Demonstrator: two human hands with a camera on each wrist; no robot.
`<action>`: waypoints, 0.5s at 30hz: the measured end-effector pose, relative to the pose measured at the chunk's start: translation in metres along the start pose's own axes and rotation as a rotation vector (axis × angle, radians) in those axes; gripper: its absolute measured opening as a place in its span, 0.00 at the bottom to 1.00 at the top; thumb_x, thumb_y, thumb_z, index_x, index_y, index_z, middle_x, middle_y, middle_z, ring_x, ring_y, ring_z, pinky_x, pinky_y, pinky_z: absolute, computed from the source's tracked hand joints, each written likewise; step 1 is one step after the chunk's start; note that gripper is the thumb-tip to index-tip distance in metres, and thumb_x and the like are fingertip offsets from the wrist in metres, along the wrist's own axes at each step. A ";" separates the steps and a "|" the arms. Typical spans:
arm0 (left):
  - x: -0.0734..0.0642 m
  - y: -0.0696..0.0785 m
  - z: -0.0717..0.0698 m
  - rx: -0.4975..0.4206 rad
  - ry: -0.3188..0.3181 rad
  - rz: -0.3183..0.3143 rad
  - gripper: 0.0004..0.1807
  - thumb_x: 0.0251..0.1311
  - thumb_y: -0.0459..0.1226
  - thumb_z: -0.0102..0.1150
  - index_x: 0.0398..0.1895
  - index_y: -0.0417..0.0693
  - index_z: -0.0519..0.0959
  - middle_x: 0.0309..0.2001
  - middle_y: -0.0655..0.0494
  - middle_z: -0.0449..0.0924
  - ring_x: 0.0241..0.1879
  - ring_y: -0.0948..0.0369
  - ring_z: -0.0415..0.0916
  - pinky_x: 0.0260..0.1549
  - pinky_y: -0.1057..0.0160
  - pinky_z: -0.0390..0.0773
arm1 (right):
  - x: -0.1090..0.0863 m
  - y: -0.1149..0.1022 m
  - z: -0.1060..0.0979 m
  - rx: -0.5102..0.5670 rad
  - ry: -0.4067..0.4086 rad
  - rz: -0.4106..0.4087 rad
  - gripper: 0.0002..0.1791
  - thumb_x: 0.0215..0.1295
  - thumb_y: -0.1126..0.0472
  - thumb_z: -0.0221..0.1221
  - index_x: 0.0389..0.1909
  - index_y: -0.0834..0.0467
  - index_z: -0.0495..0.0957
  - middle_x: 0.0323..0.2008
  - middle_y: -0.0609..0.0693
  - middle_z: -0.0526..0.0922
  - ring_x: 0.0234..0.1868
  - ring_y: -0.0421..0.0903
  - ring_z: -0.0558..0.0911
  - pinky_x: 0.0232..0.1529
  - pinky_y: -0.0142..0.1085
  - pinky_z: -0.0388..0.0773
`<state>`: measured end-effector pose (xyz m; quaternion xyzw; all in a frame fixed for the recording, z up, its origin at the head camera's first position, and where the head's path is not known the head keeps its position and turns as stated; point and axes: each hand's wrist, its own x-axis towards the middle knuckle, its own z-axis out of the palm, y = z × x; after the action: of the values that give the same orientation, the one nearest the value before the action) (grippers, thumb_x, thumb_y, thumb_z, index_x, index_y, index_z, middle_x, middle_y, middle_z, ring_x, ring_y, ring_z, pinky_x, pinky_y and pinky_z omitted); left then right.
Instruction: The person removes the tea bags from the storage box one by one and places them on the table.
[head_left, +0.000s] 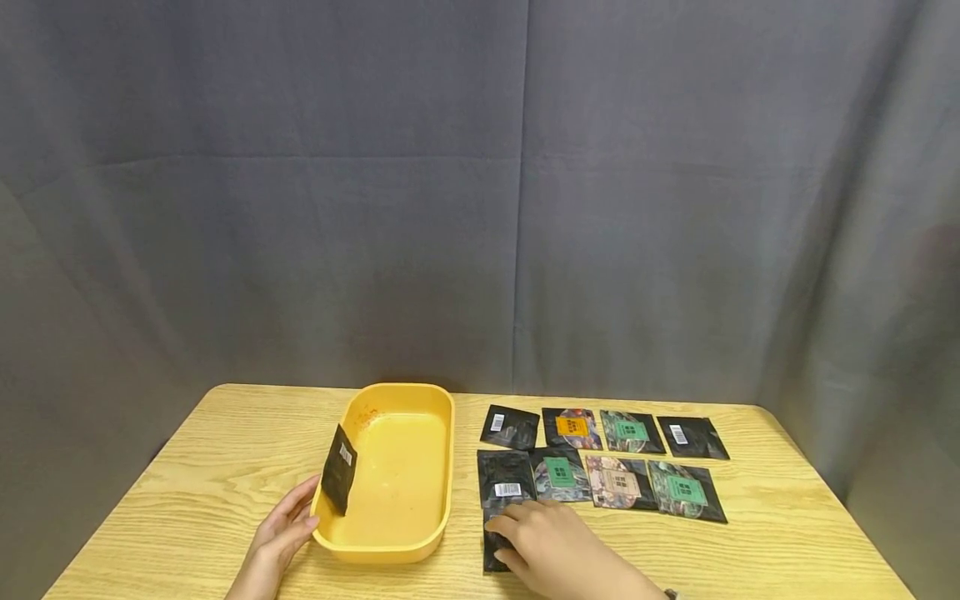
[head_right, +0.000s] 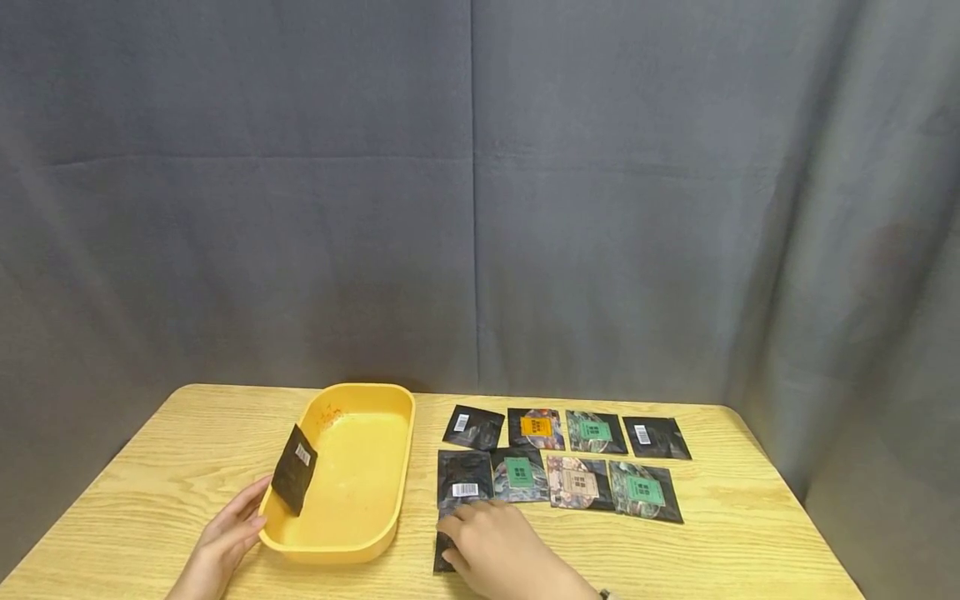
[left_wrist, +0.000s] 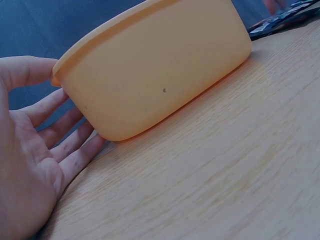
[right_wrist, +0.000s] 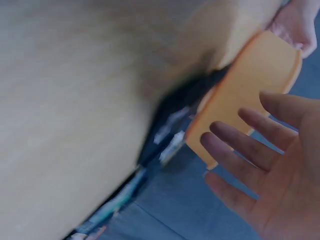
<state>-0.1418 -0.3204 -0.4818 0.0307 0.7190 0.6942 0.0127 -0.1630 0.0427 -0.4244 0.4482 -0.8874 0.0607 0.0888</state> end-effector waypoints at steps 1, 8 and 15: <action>0.000 0.000 0.000 0.002 0.002 -0.001 0.31 0.71 0.35 0.43 0.73 0.31 0.52 0.73 0.33 0.48 0.68 0.48 0.53 0.63 0.32 0.53 | 0.002 -0.001 -0.003 0.008 0.020 -0.001 0.12 0.65 0.54 0.65 0.47 0.53 0.83 0.42 0.43 0.84 0.43 0.40 0.83 0.43 0.38 0.80; -0.001 0.001 0.000 0.031 0.019 -0.010 0.30 0.72 0.36 0.43 0.73 0.32 0.54 0.73 0.36 0.51 0.55 0.78 0.64 0.63 0.37 0.55 | 0.020 -0.006 -0.016 -0.018 0.112 -0.050 0.11 0.66 0.56 0.65 0.48 0.52 0.84 0.42 0.43 0.84 0.43 0.39 0.83 0.44 0.35 0.79; -0.001 0.002 0.000 0.019 0.015 -0.027 0.31 0.72 0.37 0.44 0.74 0.34 0.54 0.74 0.36 0.51 0.55 0.79 0.64 0.50 0.76 0.66 | 0.047 -0.009 -0.017 0.030 0.207 -0.118 0.10 0.67 0.57 0.64 0.48 0.50 0.84 0.42 0.41 0.84 0.43 0.38 0.82 0.47 0.35 0.78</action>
<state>-0.1412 -0.3203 -0.4798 0.0160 0.7259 0.6874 0.0164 -0.1811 0.0036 -0.3977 0.4923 -0.8446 0.1146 0.1764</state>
